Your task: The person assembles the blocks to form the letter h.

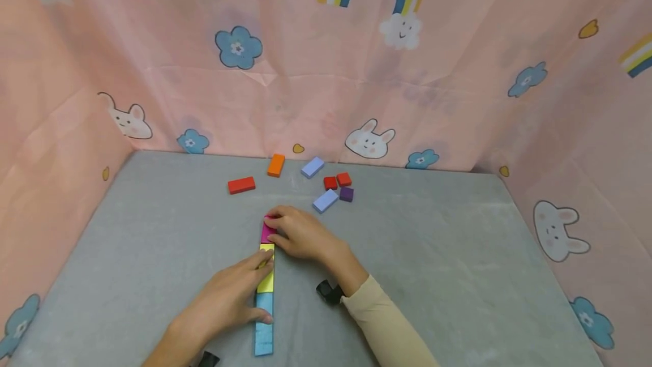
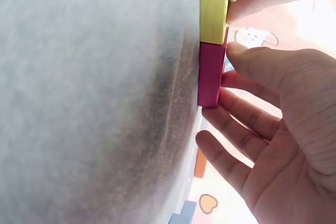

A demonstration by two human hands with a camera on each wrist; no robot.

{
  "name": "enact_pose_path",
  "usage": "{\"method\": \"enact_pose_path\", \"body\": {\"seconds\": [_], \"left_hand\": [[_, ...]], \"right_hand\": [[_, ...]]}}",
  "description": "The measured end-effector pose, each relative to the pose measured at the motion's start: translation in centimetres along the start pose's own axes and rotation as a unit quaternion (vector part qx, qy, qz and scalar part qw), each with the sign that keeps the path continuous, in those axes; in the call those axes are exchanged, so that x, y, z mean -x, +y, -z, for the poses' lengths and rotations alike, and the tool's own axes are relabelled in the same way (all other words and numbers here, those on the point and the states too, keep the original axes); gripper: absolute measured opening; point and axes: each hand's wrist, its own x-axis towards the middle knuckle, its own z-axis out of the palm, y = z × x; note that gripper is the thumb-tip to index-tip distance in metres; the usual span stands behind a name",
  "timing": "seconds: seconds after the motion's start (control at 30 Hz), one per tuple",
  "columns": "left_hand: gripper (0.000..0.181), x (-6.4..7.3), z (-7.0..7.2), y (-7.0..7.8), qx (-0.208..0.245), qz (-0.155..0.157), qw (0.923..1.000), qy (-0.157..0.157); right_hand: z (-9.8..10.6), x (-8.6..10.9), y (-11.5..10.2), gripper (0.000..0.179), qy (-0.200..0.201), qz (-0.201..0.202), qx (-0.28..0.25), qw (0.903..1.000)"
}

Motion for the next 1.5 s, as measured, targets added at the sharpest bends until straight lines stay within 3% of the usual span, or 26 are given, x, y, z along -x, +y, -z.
{"method": "enact_pose_path", "body": {"seconds": [0.47, 0.7, 0.93, 1.1, 1.27, 1.5], "left_hand": [[0.097, 0.11, -0.22, -0.25, -0.003, -0.007, 1.0, -0.002], [0.099, -0.08, -0.26, -0.17, 0.009, 0.005, 0.9999, -0.009], [0.099, -0.01, -0.37, -0.3, -0.004, -0.005, 1.0, 0.001], [0.097, -0.01, -0.42, -0.28, -0.007, -0.016, 0.9998, 0.007], [0.098, -0.04, -0.33, -0.17, -0.004, -0.006, 1.0, 0.003], [0.098, 0.05, -0.4, -0.26, -0.009, -0.014, 0.9998, 0.011]], "right_hand": [[-0.45, 0.13, -0.16, 0.041, 0.005, 0.006, -0.02, 0.9998], [-0.68, 0.15, -0.02, 0.041, 0.011, 0.007, -0.019, 0.9997], [-0.74, 0.06, 0.06, 0.04, 0.022, 0.011, -0.012, 0.9996], [-0.69, 0.11, 0.09, 0.038, 0.028, 0.001, -0.018, 0.9994], [-0.52, 0.02, 0.23, 0.04, 0.035, 0.003, -0.017, 0.9992], [0.13, 0.19, 0.09, 0.041, 0.055, -0.018, -0.048, 0.9972]]}}
